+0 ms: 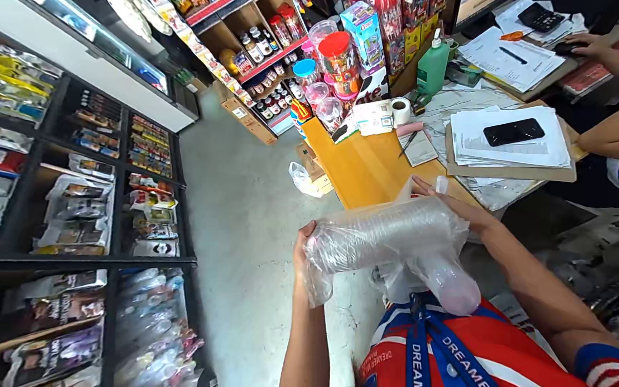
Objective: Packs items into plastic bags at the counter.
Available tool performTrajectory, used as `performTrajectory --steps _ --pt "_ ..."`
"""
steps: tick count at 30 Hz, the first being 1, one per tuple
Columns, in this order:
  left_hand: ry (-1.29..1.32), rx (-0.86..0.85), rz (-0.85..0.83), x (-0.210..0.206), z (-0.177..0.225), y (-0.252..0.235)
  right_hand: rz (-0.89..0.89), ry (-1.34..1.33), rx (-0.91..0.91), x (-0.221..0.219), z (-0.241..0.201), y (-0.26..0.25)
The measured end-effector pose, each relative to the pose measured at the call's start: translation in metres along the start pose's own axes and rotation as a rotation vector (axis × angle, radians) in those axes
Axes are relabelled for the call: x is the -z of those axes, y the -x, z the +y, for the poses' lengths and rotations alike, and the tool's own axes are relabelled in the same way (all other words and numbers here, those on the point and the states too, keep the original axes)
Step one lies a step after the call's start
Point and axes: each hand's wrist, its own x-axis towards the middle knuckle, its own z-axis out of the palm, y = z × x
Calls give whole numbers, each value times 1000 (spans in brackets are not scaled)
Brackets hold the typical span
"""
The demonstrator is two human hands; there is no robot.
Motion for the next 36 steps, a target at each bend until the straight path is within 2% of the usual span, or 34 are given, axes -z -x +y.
performTrajectory --steps 2,4,7,9,11,13,15,17,18,20,23,25,27,29,30,33,34,36 --pt "-212 -114 102 -9 20 7 15 38 14 -5 -1 -8" --pt "-441 -256 92 -22 33 14 19 48 32 -11 -5 -12" --pt "-701 -418 -108 -39 26 17 -45 97 84 -22 -11 -17" --pt "-872 -506 -275 -50 10 13 -62 186 116 -29 -17 -18" --pt "-1099 -568 -362 -66 -10 5 -70 265 190 -35 -22 -22" --pt "-1398 -481 -372 -78 -30 -5 -70 292 275 -42 -27 -25" --pt "-1663 -220 -366 -84 -43 -14 -50 292 316 -44 -31 -26" --pt "-1748 17 -392 -84 -44 -20 -21 311 282 -39 -35 -24" --pt "-1744 61 -391 -82 -40 -21 2 341 244 -36 -37 -22" --pt "-1708 79 -349 -77 -21 -22 43 438 114 -32 -45 -17" --pt "-1701 12 -232 -73 8 -16 46 565 -75 -38 -62 -12" --pt "-1754 -46 -137 -80 17 -5 66 601 -73 -47 -64 -16" --pt "-1806 -171 -74 -88 10 7 56 636 -41 -57 -62 -22" --pt "-1861 -211 -144 -96 -7 13 44 643 60 -62 -52 -32" --pt "-1907 -174 -220 -97 -17 12 33 625 114 -63 -47 -36" --pt "-2027 242 -468 -96 -40 -8 -17 546 159 -62 -42 -41" --pt "-2028 314 -490 -91 -44 -15 -28 550 139 -60 -41 -40" --pt "-1997 347 -466 -79 -45 -26 -27 593 80 -55 -42 -38"
